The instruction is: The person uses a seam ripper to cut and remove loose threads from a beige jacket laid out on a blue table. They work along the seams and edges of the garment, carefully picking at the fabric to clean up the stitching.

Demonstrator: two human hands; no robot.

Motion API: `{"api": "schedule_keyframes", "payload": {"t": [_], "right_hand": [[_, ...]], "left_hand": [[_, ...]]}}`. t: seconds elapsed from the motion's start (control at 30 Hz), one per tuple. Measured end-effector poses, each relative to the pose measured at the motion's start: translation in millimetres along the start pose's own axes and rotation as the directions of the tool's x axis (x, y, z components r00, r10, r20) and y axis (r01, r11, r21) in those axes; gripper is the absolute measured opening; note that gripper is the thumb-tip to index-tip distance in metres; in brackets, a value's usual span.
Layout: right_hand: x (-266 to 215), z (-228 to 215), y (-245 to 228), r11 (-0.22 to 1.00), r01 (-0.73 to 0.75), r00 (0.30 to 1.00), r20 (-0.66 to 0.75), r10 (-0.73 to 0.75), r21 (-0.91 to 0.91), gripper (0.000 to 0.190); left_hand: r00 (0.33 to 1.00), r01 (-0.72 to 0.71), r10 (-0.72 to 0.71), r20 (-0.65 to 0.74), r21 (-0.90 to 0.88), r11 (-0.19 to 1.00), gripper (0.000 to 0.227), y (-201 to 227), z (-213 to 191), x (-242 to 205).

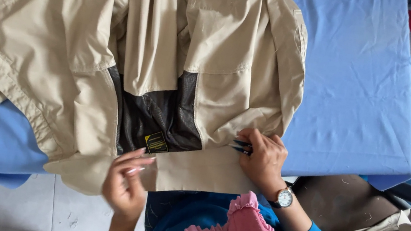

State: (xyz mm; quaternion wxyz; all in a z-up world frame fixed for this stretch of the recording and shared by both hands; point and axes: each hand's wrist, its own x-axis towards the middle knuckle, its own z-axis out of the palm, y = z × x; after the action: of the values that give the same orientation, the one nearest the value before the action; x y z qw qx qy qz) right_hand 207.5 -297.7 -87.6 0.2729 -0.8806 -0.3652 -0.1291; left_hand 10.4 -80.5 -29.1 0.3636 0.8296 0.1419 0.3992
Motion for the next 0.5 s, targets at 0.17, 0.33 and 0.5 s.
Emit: {"api": "schedule_keyframes", "payload": {"t": [0.17,0.33,0.5], "right_hand": [[6,-34,22,0.739,-0.431,0.901,0.302,0.313,0.518,0.012],[10,-77,33,0.407,-0.514,0.857,0.470,0.209,0.755,0.027],[1,-125,57,0.453,-0.535,0.765,0.636,-0.097,0.713,0.035]], "left_hand": [[0.965,0.197,-0.149,-0.218,0.220,0.955,0.015,-11,-56,-32],[0.687,0.432,-0.727,-0.014,0.812,0.393,0.033,-81,-144,-106],[-0.702,-0.276,-0.622,0.348,0.672,0.687,0.076,-239,-223,-259]]}}
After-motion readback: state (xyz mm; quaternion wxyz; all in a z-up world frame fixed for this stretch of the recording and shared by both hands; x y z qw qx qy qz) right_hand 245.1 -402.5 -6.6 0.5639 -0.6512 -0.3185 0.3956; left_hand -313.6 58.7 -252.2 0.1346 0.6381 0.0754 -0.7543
